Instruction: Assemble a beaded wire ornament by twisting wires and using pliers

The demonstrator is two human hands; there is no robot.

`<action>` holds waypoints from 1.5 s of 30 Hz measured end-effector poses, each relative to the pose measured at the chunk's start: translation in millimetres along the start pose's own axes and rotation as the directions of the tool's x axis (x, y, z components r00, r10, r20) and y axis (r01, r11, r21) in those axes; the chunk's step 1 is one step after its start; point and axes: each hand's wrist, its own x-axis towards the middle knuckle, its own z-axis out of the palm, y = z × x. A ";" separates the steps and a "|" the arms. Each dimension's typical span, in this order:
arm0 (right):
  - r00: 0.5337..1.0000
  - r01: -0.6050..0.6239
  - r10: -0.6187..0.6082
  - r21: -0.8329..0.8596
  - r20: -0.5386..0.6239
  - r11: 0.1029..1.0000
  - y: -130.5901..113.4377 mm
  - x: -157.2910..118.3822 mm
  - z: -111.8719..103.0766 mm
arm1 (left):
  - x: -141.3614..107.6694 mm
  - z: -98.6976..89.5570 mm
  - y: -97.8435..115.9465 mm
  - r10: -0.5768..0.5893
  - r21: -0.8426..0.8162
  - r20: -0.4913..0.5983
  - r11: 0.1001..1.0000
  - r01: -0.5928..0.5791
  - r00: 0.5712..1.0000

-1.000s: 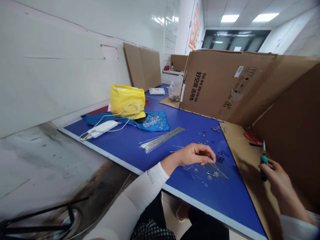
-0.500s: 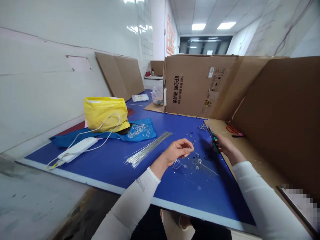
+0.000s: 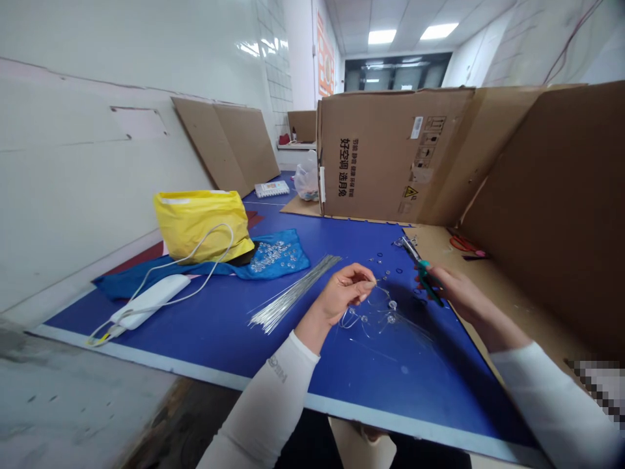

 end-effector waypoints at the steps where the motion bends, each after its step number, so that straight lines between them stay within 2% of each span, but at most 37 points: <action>1: 0.998 0.068 -0.068 0.001 0.007 0.998 4.1 -16.7 -0.2 | -0.9 1.6 0.4 -0.006 -0.003 0.006 1.000 0.006 1.000; 3: 0.949 0.308 -0.300 -0.087 0.092 0.947 12.1 -45.4 0.9 | -3.2 5.9 1.4 -0.029 -0.014 0.006 0.999 0.029 1.000; 5: 0.905 0.422 -0.406 -0.142 0.129 0.896 18.6 -64.6 4.0 | -5.9 10.8 2.4 -0.057 -0.021 0.006 0.998 0.057 0.998; 8: 0.881 0.472 -0.451 -0.198 0.142 0.859 23.9 -76.6 10.4 | -9.0 16.8 3.7 -0.096 -0.011 -0.009 0.995 0.096 0.995; 13: 0.844 0.531 -0.524 -0.312 0.113 0.788 26.4 -79.4 17.2 | -10.4 19.5 6.4 -0.158 0.070 -0.078 0.984 0.164 0.984; 17: 0.774 0.598 -0.627 -0.432 0.091 0.676 30.3 -82.6 20.2 | -11.5 21.1 7.5 -0.146 0.203 -0.170 0.963 0.179 0.975; 21: 0.727 0.628 -0.670 -0.539 0.148 0.562 34.6 -85.1 23.3 | -13.1 24.3 4.5 -0.092 0.296 -0.179 0.945 0.142 0.980; 24: 0.699 0.645 -0.696 -0.566 0.166 0.513 36.2 -86.1 23.4 | -14.2 26.1 3.6 -0.086 0.340 -0.175 0.930 0.142 0.981; 31: 0.670 0.658 -0.721 -0.590 0.177 0.467 37.2 -86.3 20.7 | -15.9 27.1 6.3 -0.058 0.367 -0.128 0.925 0.102 0.990; 39: 0.644 0.677 -0.749 -0.571 0.155 0.464 34.0 -86.8 20.4 | -16.1 26.7 5.6 -0.054 0.391 -0.154 0.914 0.111 0.987; 42: 0.646 0.664 -0.756 -0.566 0.107 0.488 34.0 -87.3 17.1 | -14.9 24.7 5.6 0.026 0.404 -0.153 0.914 0.039 0.988; 45: 0.640 0.664 -0.762 -0.569 0.096 0.485 35.6 -87.5 12.1 | -14.8 21.5 6.7 0.165 0.453 -0.137 0.887 -0.086 0.977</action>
